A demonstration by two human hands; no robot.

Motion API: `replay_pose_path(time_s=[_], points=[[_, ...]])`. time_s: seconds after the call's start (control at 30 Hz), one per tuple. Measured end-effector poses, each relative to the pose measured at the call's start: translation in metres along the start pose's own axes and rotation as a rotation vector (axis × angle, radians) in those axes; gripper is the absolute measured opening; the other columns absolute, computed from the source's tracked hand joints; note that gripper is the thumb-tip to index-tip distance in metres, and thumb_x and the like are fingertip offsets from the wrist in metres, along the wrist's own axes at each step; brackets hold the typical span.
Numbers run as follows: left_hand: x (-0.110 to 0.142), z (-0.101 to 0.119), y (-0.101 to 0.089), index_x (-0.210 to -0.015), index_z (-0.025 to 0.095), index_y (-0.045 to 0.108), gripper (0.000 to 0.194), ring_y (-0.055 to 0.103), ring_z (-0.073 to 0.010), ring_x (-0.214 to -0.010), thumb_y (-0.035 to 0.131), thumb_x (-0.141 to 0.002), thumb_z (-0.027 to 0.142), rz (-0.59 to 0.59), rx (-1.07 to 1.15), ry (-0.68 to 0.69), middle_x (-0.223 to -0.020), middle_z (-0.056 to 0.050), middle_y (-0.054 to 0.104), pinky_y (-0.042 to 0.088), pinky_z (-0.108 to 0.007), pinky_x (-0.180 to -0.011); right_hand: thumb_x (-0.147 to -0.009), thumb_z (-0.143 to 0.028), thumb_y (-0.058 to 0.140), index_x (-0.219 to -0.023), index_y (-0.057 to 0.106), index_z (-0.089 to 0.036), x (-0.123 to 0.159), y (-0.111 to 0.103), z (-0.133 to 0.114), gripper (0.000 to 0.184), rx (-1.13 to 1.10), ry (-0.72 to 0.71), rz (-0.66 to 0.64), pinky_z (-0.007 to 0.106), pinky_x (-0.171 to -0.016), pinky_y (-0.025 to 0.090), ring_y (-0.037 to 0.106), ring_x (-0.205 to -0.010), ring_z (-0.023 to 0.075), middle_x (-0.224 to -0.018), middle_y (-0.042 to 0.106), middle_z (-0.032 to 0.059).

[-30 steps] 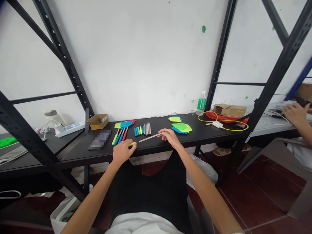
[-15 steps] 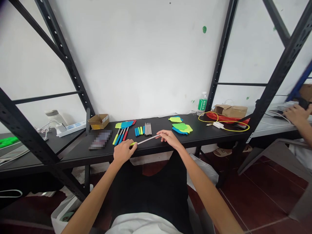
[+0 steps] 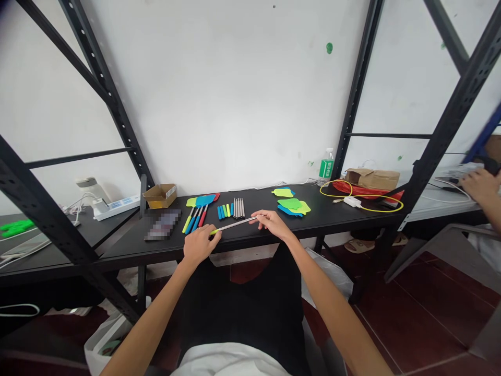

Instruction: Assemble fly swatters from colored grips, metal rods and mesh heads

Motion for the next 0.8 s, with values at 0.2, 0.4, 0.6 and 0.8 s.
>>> replay_pose_path(time_s=[0.2,0.4,0.6,0.8], points=[[0.0004,0.0004,-0.0008,-0.079,0.022,0.060,0.039,0.061,-0.0198,-0.081,0.037,-0.097,0.048,0.021,-0.015,0.006,-0.081,-0.004,0.066,0.023,-0.028,-0.056,-0.088,-0.045,0.058,-0.105,0.070,-0.018,-0.0014,-0.0032,0.0025,0.033,-0.012,0.006,0.033,0.025,-0.053,0.039,0.059,-0.061,0.0140,-0.099,0.076,0.0116],[0.0005,-0.0002,-0.0004,-0.081,0.023,0.061,0.039,0.061,-0.0202,-0.083,0.038,-0.097,0.048,-0.001,-0.024,-0.009,-0.082,-0.005,0.066,0.026,-0.027,-0.058,-0.088,-0.045,0.058,-0.101,0.072,-0.019,-0.0002,0.0000,0.0008,0.033,0.009,0.018,0.014,0.026,-0.053,0.039,0.059,-0.061,0.0143,-0.097,0.077,0.0110],[0.0008,0.0001,-0.0011,-0.083,0.023,0.063,0.040,0.061,-0.0202,-0.083,0.039,-0.097,0.051,0.001,0.000,0.010,-0.083,-0.004,0.066,0.028,-0.027,-0.059,-0.089,-0.048,0.057,-0.102,0.072,-0.018,0.0007,0.0002,-0.0005,0.036,0.029,0.017,0.006,0.027,-0.055,0.040,0.059,-0.062,0.0154,-0.096,0.077,0.0112],[0.0022,0.0018,-0.0030,-0.093,0.025,0.066,0.041,0.061,-0.0215,-0.084,0.039,-0.096,0.056,0.015,0.037,0.048,-0.087,-0.004,0.067,0.028,-0.027,-0.059,-0.089,-0.049,0.056,-0.100,0.072,-0.018,0.0008,0.0008,-0.0012,0.036,0.038,0.015,0.002,0.026,-0.055,0.039,0.058,-0.062,0.0151,-0.096,0.077,0.0116]])
Point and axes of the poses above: each hand's wrist, its own x-axis away from the middle knuckle, its own y-axis out of the palm, z = x × y, the point moved 10 cm from there along -x, towards the middle knuckle
